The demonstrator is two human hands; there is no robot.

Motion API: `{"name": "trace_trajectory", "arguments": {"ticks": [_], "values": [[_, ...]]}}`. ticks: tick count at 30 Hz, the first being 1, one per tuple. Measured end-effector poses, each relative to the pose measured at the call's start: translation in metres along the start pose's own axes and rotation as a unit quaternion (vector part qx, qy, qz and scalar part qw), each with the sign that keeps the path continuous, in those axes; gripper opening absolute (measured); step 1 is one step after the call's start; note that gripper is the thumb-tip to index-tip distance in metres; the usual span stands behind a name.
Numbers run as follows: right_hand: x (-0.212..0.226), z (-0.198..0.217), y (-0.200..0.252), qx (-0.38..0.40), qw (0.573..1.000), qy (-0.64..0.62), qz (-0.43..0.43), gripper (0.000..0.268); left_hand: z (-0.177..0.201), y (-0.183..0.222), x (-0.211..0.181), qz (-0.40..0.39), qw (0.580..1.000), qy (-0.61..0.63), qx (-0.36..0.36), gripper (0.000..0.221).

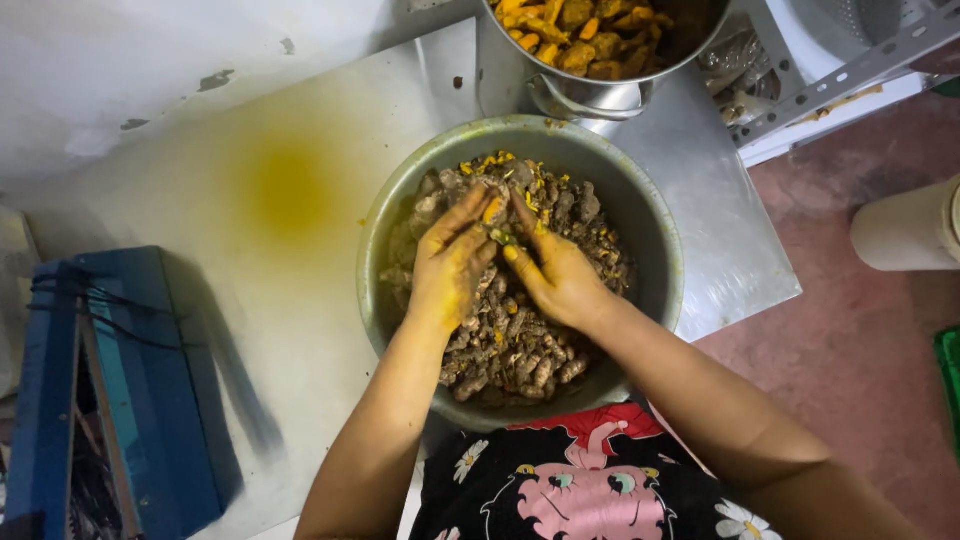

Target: Peeling and breaking turmeric roots in a large bowl using a knife and hands

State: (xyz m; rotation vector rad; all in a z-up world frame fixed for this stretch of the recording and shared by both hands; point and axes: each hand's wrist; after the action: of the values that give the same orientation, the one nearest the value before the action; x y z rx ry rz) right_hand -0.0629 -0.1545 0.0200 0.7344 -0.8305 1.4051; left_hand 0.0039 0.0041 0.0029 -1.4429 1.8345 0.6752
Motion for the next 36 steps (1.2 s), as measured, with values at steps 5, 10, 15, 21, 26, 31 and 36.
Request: {"name": "trace_trajectory", "arguments": {"ticks": [5,10,15,21,26,31,36], "values": [[0.002,0.006,0.001,0.005,1.0,0.004,0.012,0.064,-0.008,0.006,-0.009,0.07,0.998,-0.003,0.001,0.047],[0.007,0.008,-0.002,-0.001,1.0,0.005,0.022,0.058,-0.007,0.008,-0.003,0.063,0.997,-0.042,-0.006,0.042],[0.011,0.015,-0.008,-0.023,0.999,0.009,0.045,0.045,-0.008,0.01,0.0,0.063,0.996,-0.057,-0.012,0.043],[0.017,0.022,-0.012,-0.03,0.998,-0.044,0.03,0.038,0.004,0.007,0.015,0.056,0.998,-0.016,-0.02,0.047],[0.036,0.03,-0.005,-0.009,0.999,-0.036,0.007,0.032,-0.008,0.009,-0.002,0.047,0.997,-0.058,0.001,0.044],[0.044,0.033,-0.001,-0.043,0.999,-0.006,-0.008,0.024,-0.002,0.012,0.008,0.042,0.997,-0.062,0.0,0.047],[0.016,0.034,0.001,0.031,0.998,-0.034,-0.04,0.045,-0.014,0.014,-0.013,0.036,0.993,-0.11,0.028,0.044]]}}
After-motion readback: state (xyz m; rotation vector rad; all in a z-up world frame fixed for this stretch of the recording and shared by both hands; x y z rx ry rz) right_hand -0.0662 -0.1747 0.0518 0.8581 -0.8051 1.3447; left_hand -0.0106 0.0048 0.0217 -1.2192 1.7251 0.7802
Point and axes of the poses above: each hand's wrist, its own y-axis away from the middle knuckle, its own z-axis out of the back of the hand, x = y × z, and after that the axes turned 10 degrees about -z, right-handed
